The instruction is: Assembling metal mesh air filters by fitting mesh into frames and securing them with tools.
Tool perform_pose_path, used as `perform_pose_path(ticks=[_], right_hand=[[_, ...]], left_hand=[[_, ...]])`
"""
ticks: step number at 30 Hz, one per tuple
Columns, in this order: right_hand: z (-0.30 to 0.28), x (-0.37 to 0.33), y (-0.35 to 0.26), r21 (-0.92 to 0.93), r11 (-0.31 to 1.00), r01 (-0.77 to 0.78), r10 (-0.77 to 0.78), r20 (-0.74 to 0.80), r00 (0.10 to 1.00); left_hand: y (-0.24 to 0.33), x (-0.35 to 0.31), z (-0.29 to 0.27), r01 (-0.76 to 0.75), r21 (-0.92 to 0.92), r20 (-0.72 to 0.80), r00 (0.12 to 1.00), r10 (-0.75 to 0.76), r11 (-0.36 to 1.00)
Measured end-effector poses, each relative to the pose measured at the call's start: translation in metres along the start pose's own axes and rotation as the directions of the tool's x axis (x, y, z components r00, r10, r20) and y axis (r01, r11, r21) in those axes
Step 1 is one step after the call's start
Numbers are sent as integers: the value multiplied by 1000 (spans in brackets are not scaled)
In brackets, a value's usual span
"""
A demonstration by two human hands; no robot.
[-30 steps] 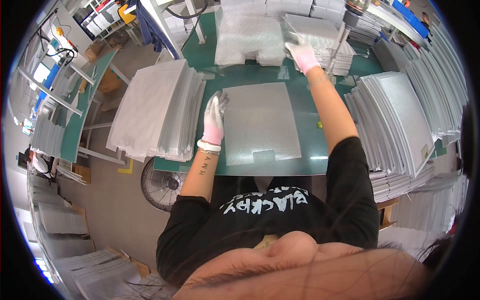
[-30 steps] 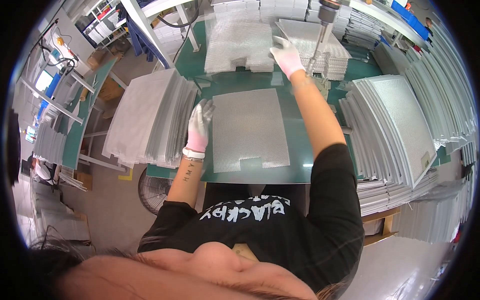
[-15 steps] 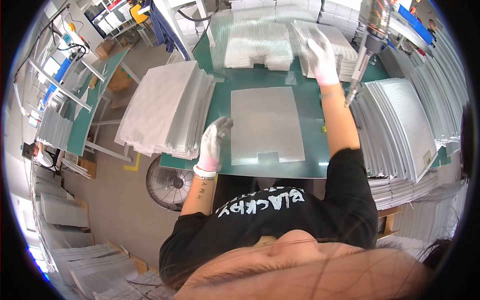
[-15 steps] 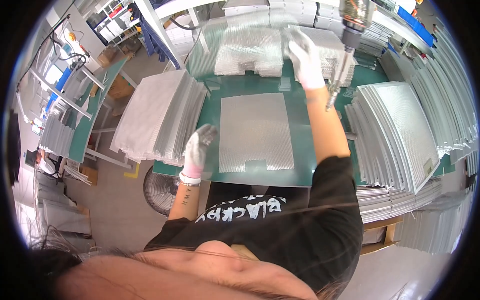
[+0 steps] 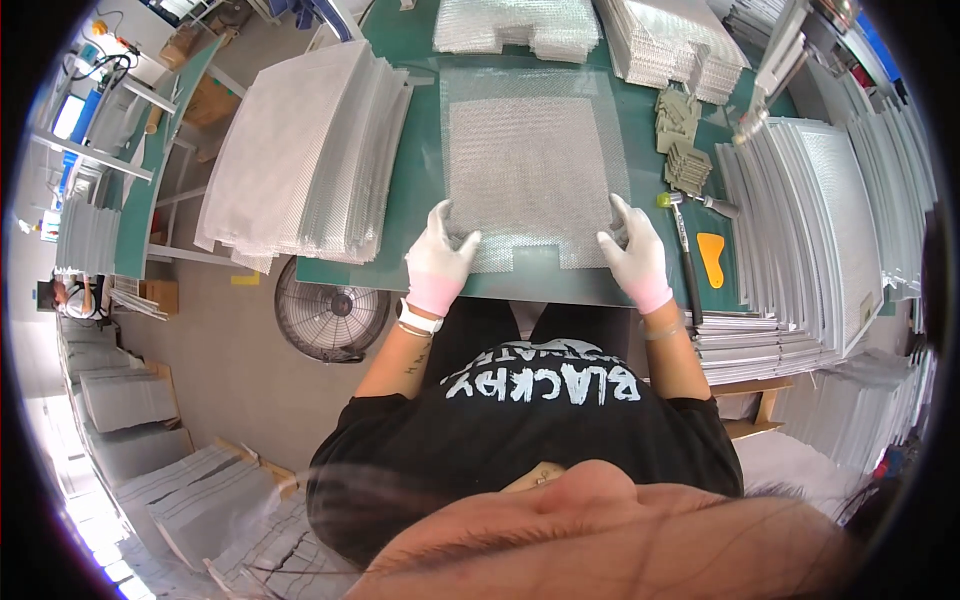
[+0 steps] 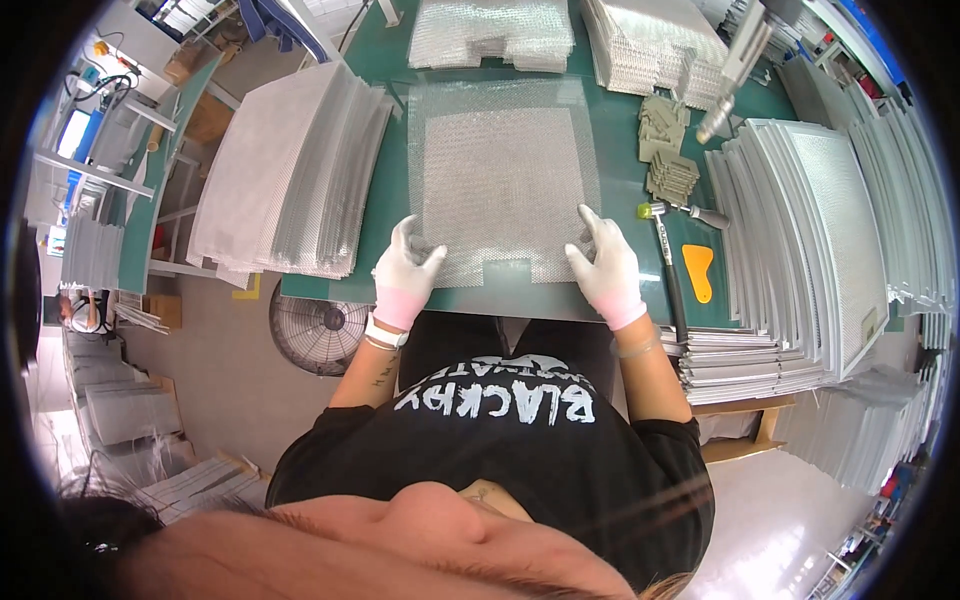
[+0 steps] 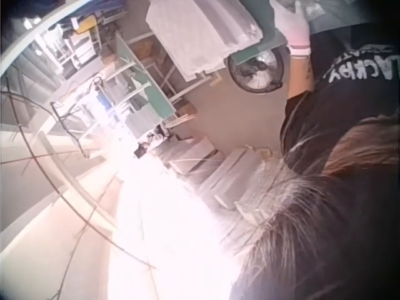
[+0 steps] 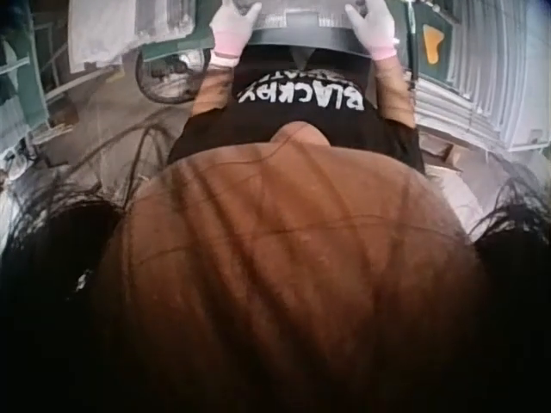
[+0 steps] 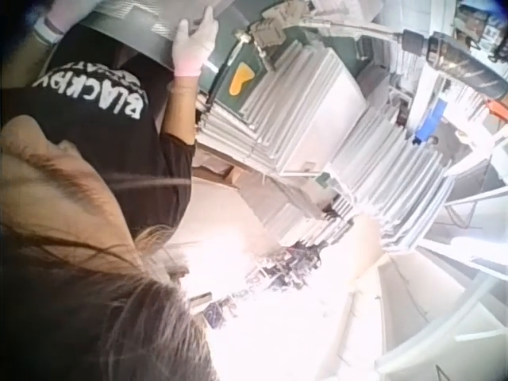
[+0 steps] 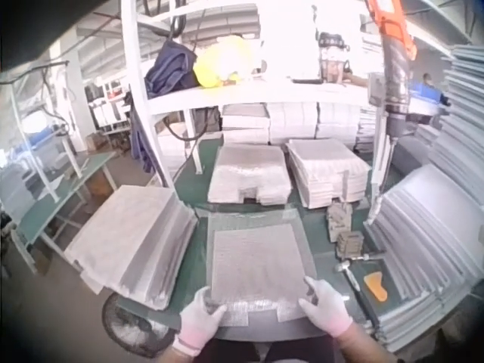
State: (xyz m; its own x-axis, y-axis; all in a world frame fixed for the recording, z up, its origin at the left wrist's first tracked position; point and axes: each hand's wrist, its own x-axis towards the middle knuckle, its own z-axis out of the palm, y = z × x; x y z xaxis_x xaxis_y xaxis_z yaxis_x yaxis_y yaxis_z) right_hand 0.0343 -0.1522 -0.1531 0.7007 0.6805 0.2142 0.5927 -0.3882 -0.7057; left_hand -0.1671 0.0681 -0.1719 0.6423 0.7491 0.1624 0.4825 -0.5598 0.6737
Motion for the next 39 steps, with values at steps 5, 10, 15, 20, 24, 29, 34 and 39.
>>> perform_pose_path(ticks=[5,10,15,20,24,29,34,39], right_hand=[[14,0,15,0,998,-62,62,44,997],[27,-1,28,-58,998,19,-18,18,1000],[32,-5,29,-139,990,-12,19,49,999],[35,-8,29,-212,977,-10,22,57,998],[33,-5,28,-221,975,11,3,61,998],[25,4,21,-268,962,-45,82,127,989],[-14,42,3,-382,923,-38,200,394,897],[-63,208,26,-365,924,-113,49,-181,982]], left_hand=[[-4,2,8,43,36,72,996,-46,998],[-12,2,19,37,109,36,999,-41,993],[-18,-1,22,4,84,31,999,-7,996],[-15,-1,19,61,114,76,995,-70,992],[-18,0,21,-5,144,46,999,-2,990],[-11,7,16,71,208,133,986,-100,976],[-10,25,4,-63,378,157,988,3,924],[-38,46,14,-430,347,393,874,287,834]])
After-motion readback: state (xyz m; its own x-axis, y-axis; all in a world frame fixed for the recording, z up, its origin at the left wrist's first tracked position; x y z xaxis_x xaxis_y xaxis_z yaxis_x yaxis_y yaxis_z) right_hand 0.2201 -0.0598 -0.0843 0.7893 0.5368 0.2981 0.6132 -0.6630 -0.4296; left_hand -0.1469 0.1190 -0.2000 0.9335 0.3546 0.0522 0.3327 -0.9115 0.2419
